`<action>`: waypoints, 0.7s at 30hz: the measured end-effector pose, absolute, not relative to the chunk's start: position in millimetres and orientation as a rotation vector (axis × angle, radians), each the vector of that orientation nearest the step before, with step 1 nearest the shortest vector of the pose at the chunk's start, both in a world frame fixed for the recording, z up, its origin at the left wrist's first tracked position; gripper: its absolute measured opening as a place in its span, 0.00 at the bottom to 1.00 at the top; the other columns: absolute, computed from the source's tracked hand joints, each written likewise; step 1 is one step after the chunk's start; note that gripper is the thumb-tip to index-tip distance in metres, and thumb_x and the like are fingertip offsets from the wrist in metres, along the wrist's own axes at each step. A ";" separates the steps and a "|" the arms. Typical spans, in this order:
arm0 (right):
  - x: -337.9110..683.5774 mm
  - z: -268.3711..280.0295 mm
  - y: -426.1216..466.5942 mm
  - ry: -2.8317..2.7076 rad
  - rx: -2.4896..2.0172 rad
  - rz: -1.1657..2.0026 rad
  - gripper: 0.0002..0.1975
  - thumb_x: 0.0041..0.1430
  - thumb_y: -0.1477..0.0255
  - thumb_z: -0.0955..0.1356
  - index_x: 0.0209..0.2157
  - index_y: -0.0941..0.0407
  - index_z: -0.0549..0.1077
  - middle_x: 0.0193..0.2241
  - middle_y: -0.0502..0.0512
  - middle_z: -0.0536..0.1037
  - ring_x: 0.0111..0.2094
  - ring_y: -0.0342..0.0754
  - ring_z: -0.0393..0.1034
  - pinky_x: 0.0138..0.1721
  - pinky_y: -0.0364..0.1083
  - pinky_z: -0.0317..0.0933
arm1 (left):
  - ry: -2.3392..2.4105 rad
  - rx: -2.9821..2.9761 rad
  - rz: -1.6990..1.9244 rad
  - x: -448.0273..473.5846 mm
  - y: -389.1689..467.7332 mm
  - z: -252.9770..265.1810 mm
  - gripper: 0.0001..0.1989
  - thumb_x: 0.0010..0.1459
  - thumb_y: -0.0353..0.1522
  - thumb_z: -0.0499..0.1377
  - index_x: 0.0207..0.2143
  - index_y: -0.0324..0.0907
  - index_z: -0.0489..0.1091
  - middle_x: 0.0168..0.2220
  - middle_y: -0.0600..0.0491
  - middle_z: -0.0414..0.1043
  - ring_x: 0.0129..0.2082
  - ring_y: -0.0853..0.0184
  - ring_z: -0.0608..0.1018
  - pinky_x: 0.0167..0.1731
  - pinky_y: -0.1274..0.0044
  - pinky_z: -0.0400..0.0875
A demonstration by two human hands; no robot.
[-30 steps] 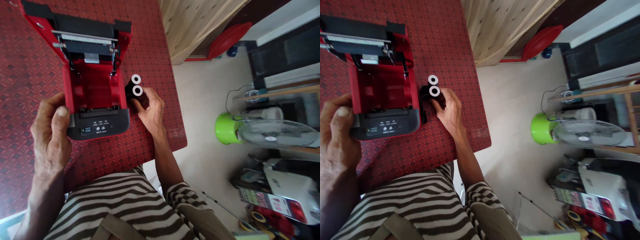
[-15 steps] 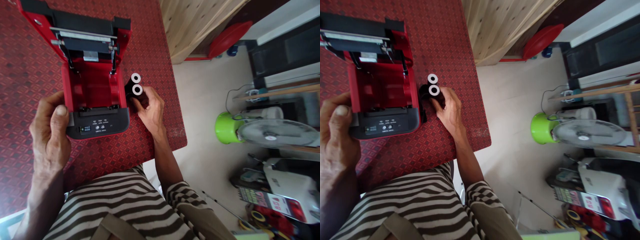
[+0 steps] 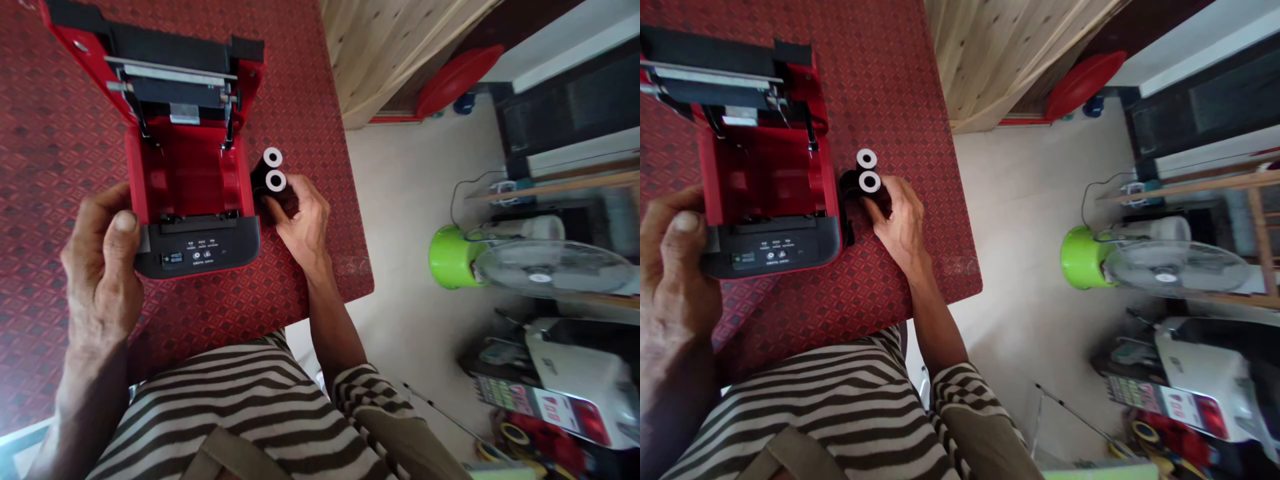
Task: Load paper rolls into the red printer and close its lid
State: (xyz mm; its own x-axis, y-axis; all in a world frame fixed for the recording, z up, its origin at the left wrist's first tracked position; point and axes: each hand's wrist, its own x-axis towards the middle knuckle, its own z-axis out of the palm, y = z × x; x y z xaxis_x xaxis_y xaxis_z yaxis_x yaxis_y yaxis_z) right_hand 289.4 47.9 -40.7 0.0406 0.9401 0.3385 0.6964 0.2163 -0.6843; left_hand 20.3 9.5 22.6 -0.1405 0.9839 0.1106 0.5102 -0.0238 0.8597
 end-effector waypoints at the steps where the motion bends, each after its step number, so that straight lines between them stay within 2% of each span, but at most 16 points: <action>1: 289.2 -40.6 47.8 -1.712 -1.544 0.390 0.07 0.68 0.69 0.73 0.46 0.50 0.75 0.41 0.52 0.83 0.43 0.52 0.79 0.48 0.55 0.77 | 1.693 1.566 1.086 20.2 9.5 22.7 0.25 0.73 0.47 0.54 0.62 0.46 0.77 0.43 0.53 0.78 0.38 0.66 0.73 0.39 0.72 0.64; 5: 288.7 -40.2 47.5 -1.698 -1.527 0.387 0.08 0.67 0.70 0.74 0.46 0.51 0.75 0.40 0.52 0.82 0.40 0.51 0.78 0.45 0.53 0.76 | 1.698 1.564 1.072 19.3 9.6 23.2 0.24 0.73 0.46 0.55 0.62 0.46 0.76 0.44 0.52 0.79 0.39 0.65 0.74 0.39 0.72 0.65; 16: 289.3 -42.8 48.2 -1.681 -1.512 0.401 0.09 0.66 0.70 0.73 0.47 0.51 0.76 0.43 0.53 0.83 0.41 0.52 0.78 0.46 0.54 0.76 | 1.715 1.573 1.060 20.6 8.5 25.6 0.23 0.73 0.45 0.55 0.62 0.46 0.76 0.46 0.52 0.81 0.43 0.62 0.77 0.42 0.70 0.68; 21: 287.2 -39.4 47.2 -1.643 -1.545 0.436 0.08 0.64 0.69 0.73 0.45 0.50 0.76 0.39 0.50 0.83 0.35 0.48 0.75 0.38 0.51 0.75 | 1.725 1.547 1.058 20.7 9.3 25.9 0.24 0.72 0.47 0.56 0.62 0.47 0.77 0.43 0.52 0.81 0.41 0.62 0.79 0.39 0.71 0.70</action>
